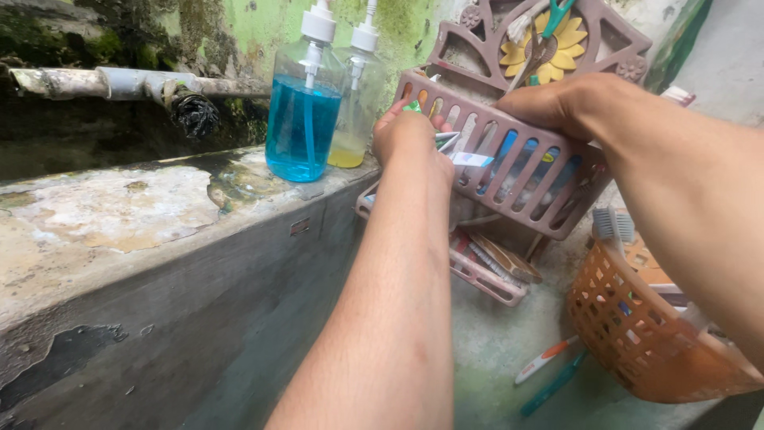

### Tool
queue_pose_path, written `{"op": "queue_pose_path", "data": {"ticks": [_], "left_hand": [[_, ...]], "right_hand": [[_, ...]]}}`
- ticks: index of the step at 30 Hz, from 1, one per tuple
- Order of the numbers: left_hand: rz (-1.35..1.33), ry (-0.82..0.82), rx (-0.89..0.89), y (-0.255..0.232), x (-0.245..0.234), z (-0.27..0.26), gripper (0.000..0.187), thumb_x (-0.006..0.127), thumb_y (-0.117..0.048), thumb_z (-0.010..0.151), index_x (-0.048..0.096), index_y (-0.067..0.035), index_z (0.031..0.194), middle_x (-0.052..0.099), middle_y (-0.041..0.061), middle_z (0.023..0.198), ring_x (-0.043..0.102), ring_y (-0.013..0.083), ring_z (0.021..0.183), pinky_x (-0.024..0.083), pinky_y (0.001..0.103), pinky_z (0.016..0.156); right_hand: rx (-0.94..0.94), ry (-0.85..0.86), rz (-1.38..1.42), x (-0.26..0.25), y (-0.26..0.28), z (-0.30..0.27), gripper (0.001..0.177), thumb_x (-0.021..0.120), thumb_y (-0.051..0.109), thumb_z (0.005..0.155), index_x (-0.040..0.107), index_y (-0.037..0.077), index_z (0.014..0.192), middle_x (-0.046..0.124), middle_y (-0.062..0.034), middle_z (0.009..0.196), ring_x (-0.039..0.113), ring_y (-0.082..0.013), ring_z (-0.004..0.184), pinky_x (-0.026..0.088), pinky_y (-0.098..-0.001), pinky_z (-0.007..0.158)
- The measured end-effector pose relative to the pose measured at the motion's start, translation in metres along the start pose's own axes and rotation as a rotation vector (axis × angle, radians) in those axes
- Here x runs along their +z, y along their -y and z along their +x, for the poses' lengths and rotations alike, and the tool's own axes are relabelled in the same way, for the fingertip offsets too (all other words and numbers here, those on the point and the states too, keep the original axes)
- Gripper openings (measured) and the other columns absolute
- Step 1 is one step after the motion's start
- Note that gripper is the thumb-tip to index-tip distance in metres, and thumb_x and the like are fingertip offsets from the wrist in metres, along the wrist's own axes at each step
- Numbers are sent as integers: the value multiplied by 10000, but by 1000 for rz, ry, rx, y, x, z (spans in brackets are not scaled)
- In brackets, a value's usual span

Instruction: The person organizes toiletries in a bathroom. They place a green sachet, a Nuvo Family packet, and a yellow sachet into a wall-mounted plastic organizer, then adjust toothbrushes in a nearby basket.

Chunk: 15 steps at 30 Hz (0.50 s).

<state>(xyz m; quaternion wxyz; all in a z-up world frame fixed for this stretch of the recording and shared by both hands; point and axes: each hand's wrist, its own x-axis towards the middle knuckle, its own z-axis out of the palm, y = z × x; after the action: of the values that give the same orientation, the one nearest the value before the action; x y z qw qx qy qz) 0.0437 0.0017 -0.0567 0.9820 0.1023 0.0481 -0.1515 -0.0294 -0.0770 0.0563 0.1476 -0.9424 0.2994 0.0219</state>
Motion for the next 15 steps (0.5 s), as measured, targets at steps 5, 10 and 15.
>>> {"op": "queue_pose_path", "data": {"ticks": [5,10,15], "left_hand": [[-21,1,-32,-1,-4,-1,358,431,43,920,613,-86,1200,617,147,989,582,199,691,529,358,580],[-17,-4,-15,5,-10,-4,376,421,71,909,601,-72,1206,613,155,992,578,199,678,521,358,571],[-5,-18,-29,3,-13,-12,328,435,48,928,603,-60,1189,616,147,992,571,197,674,513,344,557]], "right_hand": [[5,-14,-6,2,-2,-4,442,524,383,979,712,68,1226,764,-130,1136,658,-206,939,497,-399,881],[13,-36,-13,2,-4,0,446,513,385,988,712,65,1226,763,-136,1145,655,-213,962,490,-399,900],[13,-39,-32,-1,1,4,450,502,387,996,711,61,1227,761,-141,1154,652,-220,985,483,-400,919]]}}
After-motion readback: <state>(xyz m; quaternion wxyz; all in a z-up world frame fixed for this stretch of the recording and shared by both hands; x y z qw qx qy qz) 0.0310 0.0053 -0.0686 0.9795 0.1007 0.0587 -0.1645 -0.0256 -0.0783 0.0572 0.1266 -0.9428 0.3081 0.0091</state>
